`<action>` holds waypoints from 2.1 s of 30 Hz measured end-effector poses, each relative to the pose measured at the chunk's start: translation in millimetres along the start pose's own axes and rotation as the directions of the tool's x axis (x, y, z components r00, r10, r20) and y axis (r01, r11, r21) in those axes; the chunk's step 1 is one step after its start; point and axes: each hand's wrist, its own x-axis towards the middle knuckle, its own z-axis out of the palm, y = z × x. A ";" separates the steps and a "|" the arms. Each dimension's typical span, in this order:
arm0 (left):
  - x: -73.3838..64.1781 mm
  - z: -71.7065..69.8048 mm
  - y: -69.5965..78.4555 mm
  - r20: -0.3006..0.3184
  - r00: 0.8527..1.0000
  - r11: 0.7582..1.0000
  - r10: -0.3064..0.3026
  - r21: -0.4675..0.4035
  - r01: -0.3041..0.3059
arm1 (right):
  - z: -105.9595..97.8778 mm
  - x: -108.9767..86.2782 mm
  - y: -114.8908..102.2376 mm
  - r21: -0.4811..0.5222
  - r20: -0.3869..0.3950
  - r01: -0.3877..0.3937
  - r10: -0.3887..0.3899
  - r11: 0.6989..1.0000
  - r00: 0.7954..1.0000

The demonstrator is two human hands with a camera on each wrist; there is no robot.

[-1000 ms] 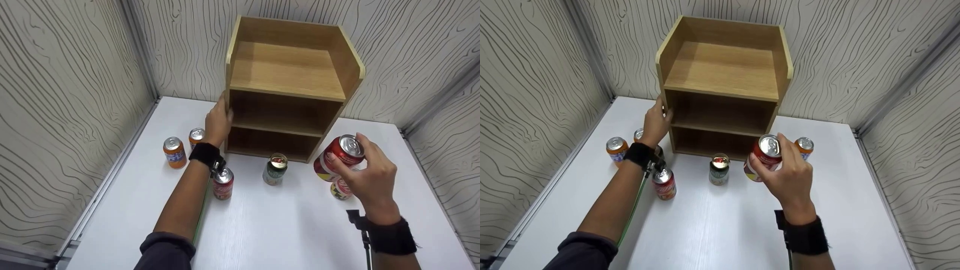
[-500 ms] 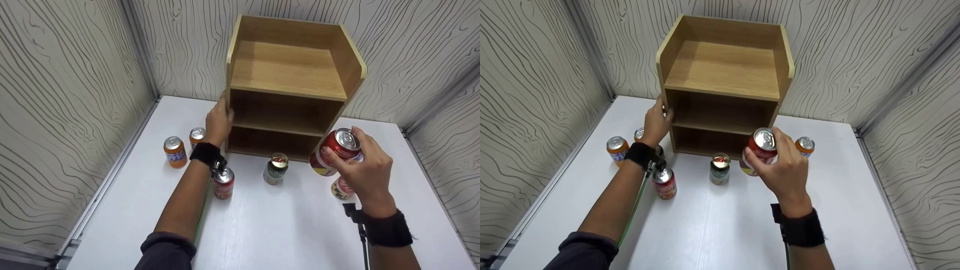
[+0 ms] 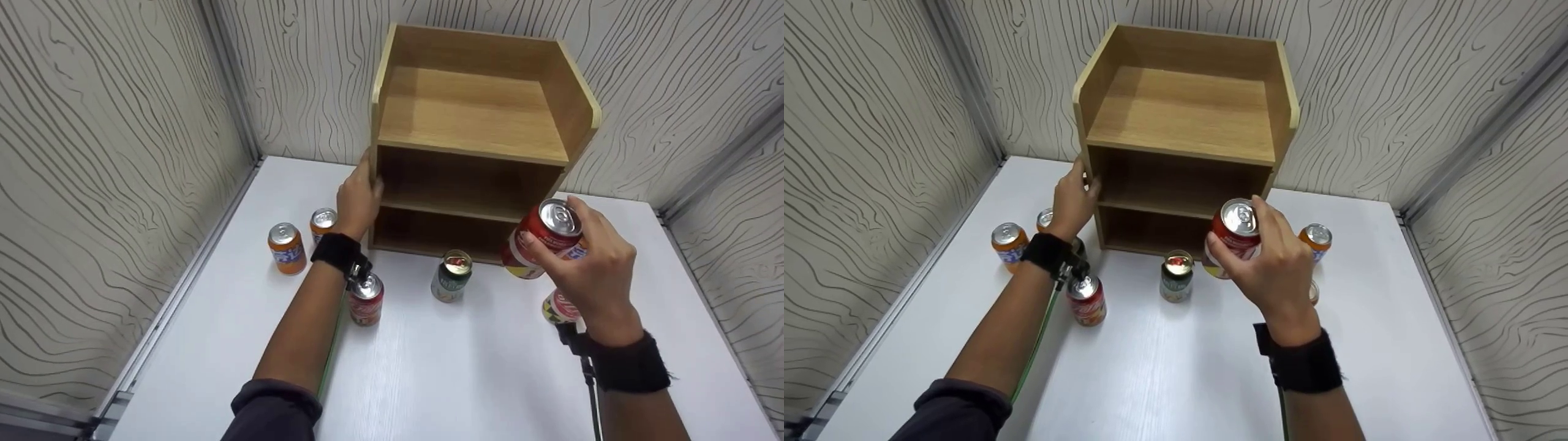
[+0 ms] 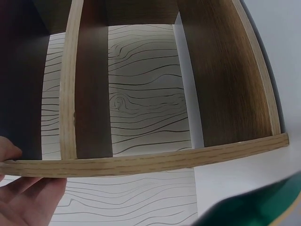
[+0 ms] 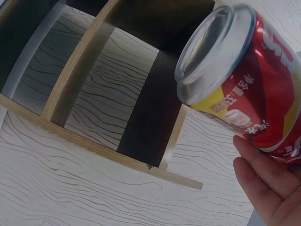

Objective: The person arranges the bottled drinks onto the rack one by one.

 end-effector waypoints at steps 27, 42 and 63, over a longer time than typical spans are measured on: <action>-1.2 -0.6 1.4 0.009 1.000 1.000 -0.005 0.019 0.005 | 9.6 28.8 -2.1 -0.013 -0.017 0.021 -0.021 1.000 1.000; -1.1 -1.5 2.4 0.027 1.000 1.000 -0.014 0.004 0.014 | 14.5 40.0 1.7 0.015 0.012 0.015 -0.016 1.000 1.000; -4.3 -0.3 1.3 0.031 1.000 1.000 -0.001 0.013 0.001 | 29.4 58.7 -2.0 0.057 0.048 0.014 -0.016 0.998 0.999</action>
